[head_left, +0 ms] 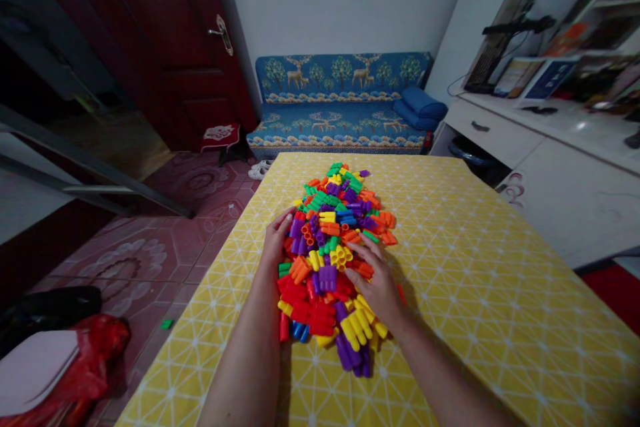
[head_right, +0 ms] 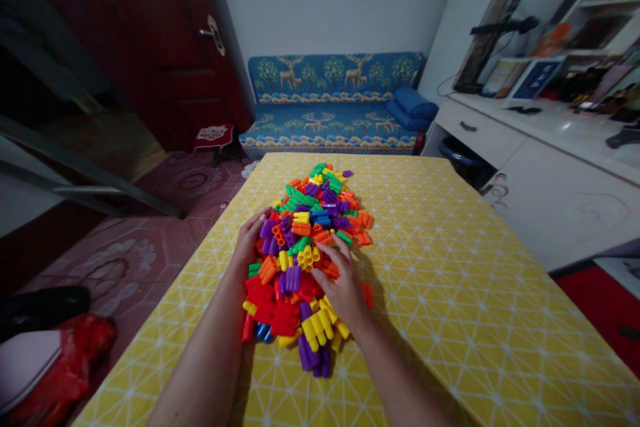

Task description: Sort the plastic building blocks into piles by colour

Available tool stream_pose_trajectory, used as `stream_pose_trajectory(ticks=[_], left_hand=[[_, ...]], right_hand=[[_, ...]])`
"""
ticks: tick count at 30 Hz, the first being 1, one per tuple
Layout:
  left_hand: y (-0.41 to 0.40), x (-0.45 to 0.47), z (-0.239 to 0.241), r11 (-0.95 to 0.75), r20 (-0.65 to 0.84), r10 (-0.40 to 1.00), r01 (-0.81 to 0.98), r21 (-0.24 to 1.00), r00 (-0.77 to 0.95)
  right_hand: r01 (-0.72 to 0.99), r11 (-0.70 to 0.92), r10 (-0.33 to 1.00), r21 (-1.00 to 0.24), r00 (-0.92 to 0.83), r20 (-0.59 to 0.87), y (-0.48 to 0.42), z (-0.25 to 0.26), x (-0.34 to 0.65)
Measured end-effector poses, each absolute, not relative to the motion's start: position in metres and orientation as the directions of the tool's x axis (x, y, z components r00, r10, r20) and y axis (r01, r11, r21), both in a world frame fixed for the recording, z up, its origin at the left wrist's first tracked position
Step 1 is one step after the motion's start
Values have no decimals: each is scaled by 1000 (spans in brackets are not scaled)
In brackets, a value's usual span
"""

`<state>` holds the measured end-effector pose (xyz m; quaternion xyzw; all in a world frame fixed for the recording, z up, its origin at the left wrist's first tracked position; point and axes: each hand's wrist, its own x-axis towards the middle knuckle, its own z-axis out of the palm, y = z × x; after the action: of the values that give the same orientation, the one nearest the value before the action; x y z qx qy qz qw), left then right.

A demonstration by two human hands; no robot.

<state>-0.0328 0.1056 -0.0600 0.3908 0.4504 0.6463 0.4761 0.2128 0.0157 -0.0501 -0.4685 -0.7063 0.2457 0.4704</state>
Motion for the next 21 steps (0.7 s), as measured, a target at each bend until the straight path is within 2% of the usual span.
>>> stream_pose_trajectory(ticks=[6,9,14,18,21], left_hand=[[106,-34,-59,-146,94,963,-198,969,-251],[105,-34,-57,-139,88,966,-205,969,-242],[105,-33,-59,-136,84,969,-219,966,-231],[106,-33,-61,-115,55,968,-240,964,-243],[106,-34,-63,-112,50,967,-239,965,-248]], right_hand=[[464,423,905,-778,-185,382,11,-47,210],[467,427,895,-774,-97,435,10,-45,209],[344,480,855,-807,24,518,9,-44,218],[240,315,931,-918,110,349,9,-47,222],[191,233,954,-953,147,263,8,-47,222]])
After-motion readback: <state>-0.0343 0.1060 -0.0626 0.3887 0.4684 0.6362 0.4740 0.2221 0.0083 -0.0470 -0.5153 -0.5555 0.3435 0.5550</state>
